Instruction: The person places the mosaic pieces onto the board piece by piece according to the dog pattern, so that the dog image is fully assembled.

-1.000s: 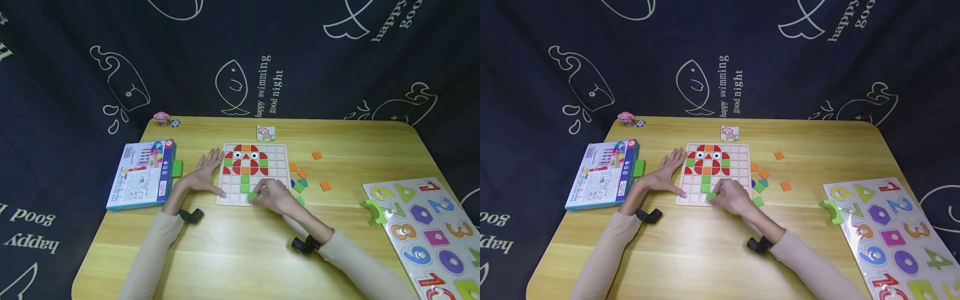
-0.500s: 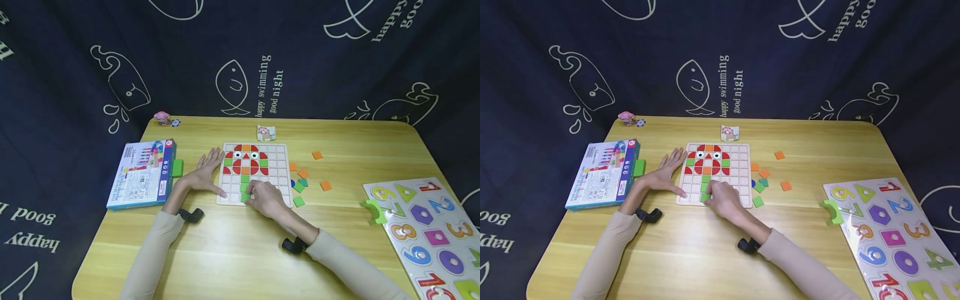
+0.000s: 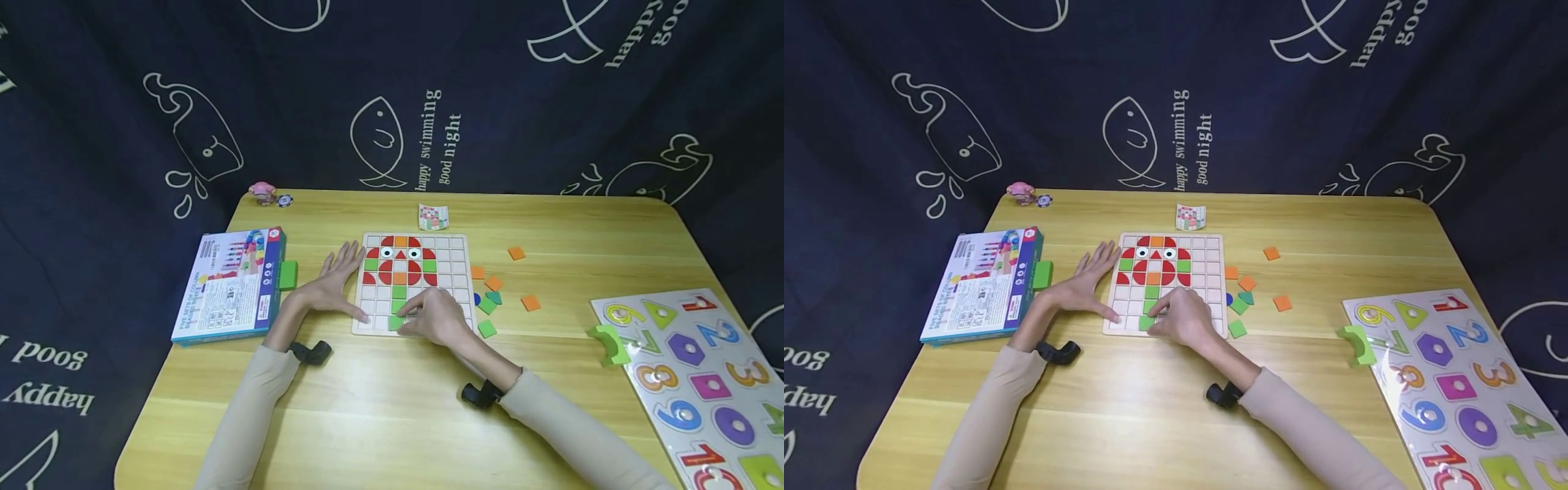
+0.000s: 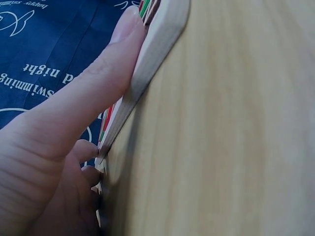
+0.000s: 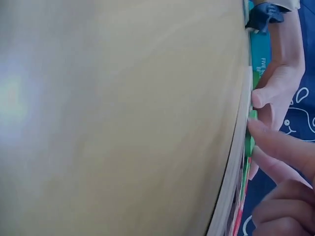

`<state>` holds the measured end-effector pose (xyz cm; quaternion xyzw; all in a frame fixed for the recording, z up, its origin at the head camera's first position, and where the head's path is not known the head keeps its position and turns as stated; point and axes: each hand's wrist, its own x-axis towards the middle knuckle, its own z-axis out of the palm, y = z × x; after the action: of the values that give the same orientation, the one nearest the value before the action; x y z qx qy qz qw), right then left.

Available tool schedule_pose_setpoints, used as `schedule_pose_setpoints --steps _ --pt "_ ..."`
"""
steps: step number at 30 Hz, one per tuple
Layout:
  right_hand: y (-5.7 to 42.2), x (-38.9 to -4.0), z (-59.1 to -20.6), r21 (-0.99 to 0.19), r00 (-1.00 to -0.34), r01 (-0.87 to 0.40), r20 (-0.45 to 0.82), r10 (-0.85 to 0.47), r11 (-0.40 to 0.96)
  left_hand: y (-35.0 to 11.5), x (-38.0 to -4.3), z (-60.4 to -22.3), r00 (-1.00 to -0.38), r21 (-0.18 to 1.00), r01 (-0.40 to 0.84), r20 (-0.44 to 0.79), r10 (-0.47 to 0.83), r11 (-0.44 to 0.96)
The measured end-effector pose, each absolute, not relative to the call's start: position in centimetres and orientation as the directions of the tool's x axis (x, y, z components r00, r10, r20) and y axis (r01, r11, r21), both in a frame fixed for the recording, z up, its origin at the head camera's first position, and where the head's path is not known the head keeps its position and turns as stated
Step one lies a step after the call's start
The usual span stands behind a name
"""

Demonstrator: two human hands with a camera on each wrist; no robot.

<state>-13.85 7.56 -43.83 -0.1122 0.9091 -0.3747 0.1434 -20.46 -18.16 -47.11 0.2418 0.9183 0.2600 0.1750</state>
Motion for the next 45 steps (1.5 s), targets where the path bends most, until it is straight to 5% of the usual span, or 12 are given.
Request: schedule_pose_setpoints --steps 12,28,37,45 --pt "8.3 -13.9 -43.4 -0.716 -0.939 -0.069 -0.190 -0.288 0.695 -18.0 -20.4 -46.8 -0.819 0.556 0.361 -0.194 0.539 0.749" --pt "9.4 -15.2 -43.6 -0.799 -0.855 -0.137 -0.203 -0.477 0.585 -18.2 -20.4 -46.9 -0.822 0.567 0.346 -0.200 0.533 0.747" --pt "18.1 -17.8 -41.9 -0.768 -0.970 -0.019 -0.141 -0.198 0.640 -18.3 -20.2 -46.9 -0.824 0.574 0.355 -0.180 0.537 0.738" --pt "22.7 -18.6 -43.2 -0.701 -0.962 0.142 -0.265 -0.070 0.698 -18.3 -20.4 -47.0 -0.818 0.576 0.367 -0.175 0.549 0.731"
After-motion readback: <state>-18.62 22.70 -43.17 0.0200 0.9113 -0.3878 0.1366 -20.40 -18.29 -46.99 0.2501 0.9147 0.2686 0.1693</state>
